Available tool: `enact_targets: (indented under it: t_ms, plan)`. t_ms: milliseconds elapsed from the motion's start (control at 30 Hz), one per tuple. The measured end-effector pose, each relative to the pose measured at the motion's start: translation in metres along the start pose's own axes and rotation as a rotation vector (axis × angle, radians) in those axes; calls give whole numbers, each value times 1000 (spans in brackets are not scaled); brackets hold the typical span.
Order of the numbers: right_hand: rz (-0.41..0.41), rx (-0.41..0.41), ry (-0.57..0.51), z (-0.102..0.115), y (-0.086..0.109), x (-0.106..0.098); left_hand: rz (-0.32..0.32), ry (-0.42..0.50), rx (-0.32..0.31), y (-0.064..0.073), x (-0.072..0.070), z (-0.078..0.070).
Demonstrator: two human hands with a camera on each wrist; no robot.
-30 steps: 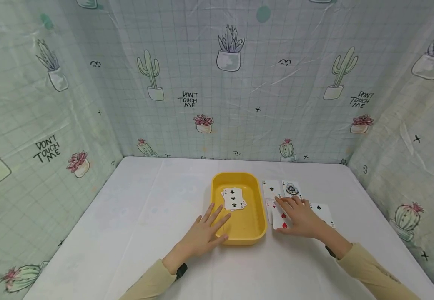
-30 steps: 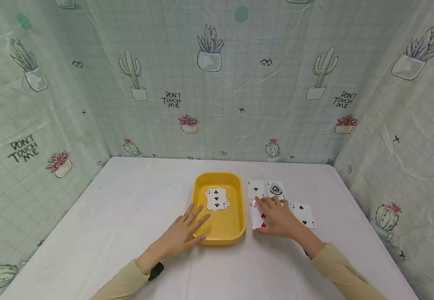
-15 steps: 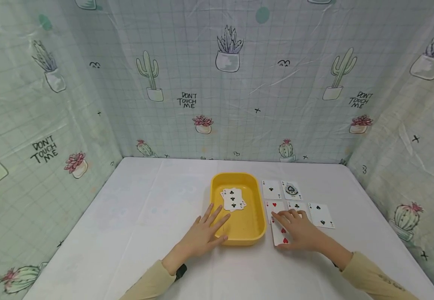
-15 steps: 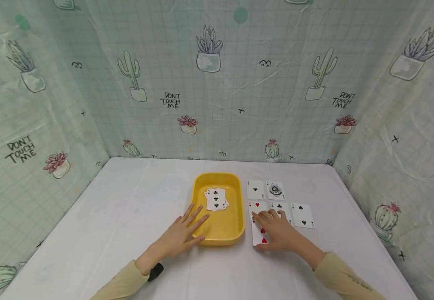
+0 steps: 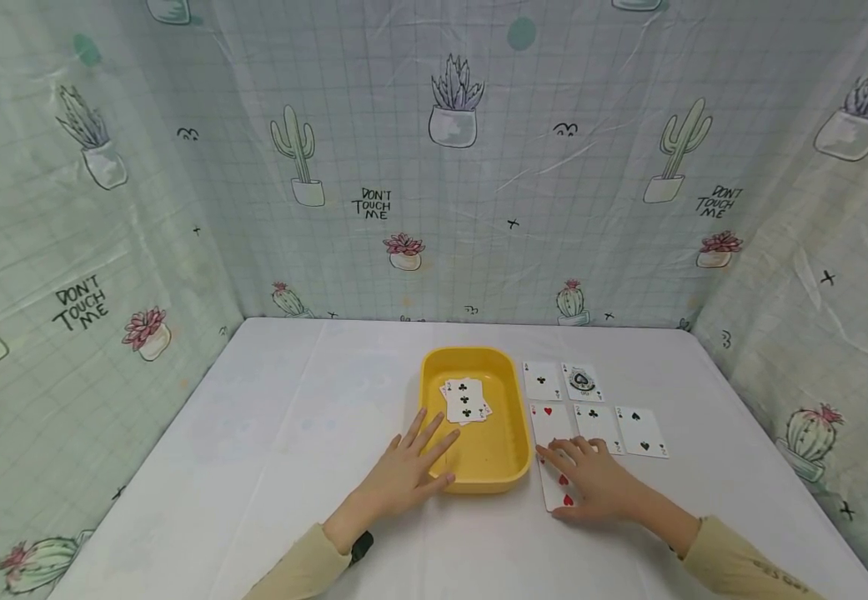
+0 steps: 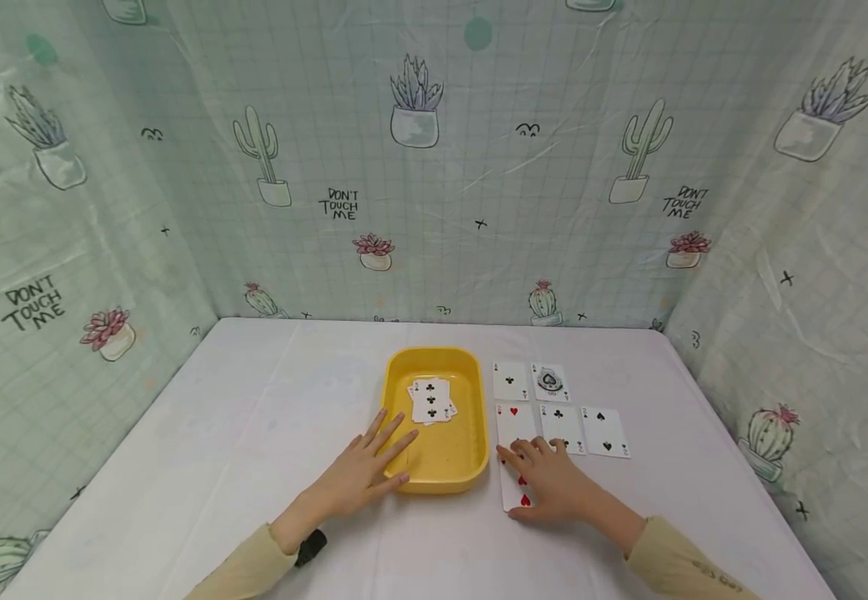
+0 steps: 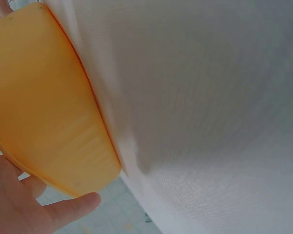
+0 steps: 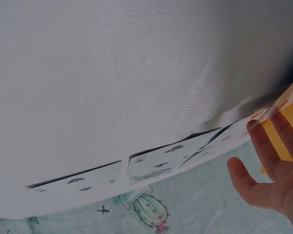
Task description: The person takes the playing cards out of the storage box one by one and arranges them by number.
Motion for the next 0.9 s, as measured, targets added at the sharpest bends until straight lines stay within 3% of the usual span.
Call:
enact_targets:
  t_ms: [900]
  plan:
    - [20, 6, -52, -1, 8, 5, -7, -6, 5, 1, -1, -2]
Point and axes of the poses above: each hand's wrist, its own y-axis away from the middle knuckle, its own x-axis out of the palm, z = x × y, the point moved 6 cm from there along -y, towards the middle knuckle, and after that the axes turned 2 degrees about -y, right-handed, at the moved point
